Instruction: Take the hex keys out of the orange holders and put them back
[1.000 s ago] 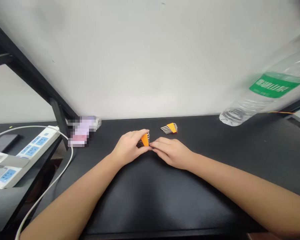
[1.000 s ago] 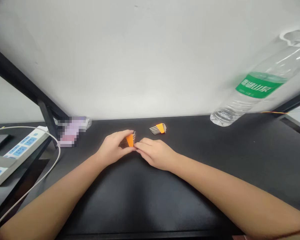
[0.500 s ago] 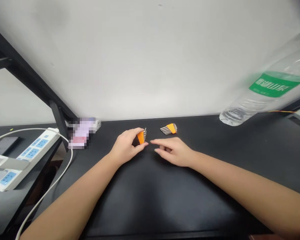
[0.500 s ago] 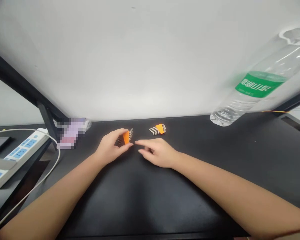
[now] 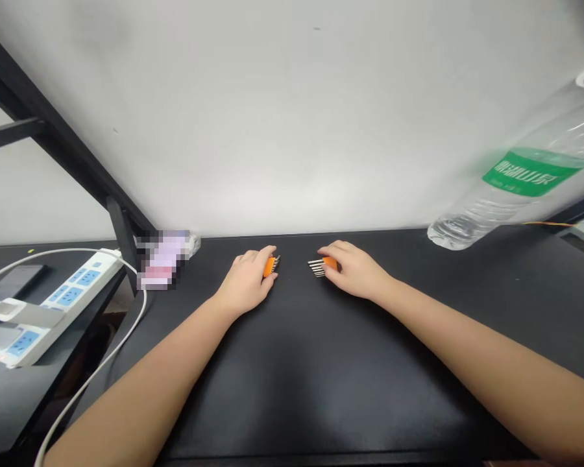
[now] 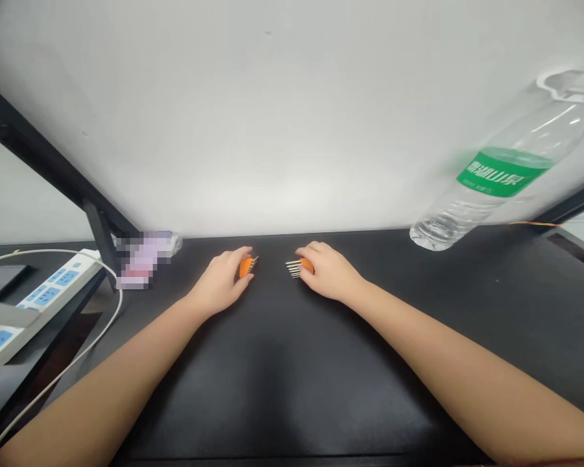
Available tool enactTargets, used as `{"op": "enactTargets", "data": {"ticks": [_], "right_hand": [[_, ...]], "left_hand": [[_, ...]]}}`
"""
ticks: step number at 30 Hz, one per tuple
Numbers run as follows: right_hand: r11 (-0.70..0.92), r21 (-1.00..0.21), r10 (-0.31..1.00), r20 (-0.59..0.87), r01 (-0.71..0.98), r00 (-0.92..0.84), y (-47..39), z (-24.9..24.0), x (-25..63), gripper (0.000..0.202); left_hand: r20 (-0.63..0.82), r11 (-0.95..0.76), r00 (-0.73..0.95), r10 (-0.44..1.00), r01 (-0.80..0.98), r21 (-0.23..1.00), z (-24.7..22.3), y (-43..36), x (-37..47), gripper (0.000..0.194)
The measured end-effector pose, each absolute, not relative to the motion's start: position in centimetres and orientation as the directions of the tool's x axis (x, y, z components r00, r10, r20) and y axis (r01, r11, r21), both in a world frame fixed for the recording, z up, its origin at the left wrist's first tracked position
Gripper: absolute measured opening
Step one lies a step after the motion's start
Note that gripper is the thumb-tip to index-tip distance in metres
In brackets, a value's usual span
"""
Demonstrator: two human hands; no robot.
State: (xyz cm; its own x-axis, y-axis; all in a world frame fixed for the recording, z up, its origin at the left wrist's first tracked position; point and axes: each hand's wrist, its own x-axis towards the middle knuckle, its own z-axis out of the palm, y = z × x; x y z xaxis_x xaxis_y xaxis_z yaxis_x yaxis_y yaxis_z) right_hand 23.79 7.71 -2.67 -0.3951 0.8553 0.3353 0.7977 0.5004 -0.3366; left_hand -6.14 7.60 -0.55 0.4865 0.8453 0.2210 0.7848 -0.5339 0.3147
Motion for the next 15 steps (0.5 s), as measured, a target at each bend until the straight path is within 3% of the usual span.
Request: {"op": "enactTargets", "data": {"ticks": [4, 11, 15], "right_hand": [[0.458, -0.458, 0.889, 0.263, 0.762, -0.375, 6.5, -1.6, 22.7, 0.038], [0.479, -0.568, 0.847, 0.099, 0.670, -0.522, 5.1, -0.3, 21.6, 0.042], [0.509, -0.681, 0.802, 0.153, 0.526, -0.577, 4.2, -0.5, 20.3, 0.037]], "left_hand": [[0.211, -0.529, 0.486, 0.848, 0.795, 0.298, -0.7, 7.8, -6.2, 0.050], [0.205, -0.534, 0.493, 0.845, 0.794, 0.291, -0.7, 7.8, -6.1, 0.051], [0.206, -0.525, 0.483, 0.851, 0.796, 0.303, -0.9, 7.9, -6.1, 0.050]]}}
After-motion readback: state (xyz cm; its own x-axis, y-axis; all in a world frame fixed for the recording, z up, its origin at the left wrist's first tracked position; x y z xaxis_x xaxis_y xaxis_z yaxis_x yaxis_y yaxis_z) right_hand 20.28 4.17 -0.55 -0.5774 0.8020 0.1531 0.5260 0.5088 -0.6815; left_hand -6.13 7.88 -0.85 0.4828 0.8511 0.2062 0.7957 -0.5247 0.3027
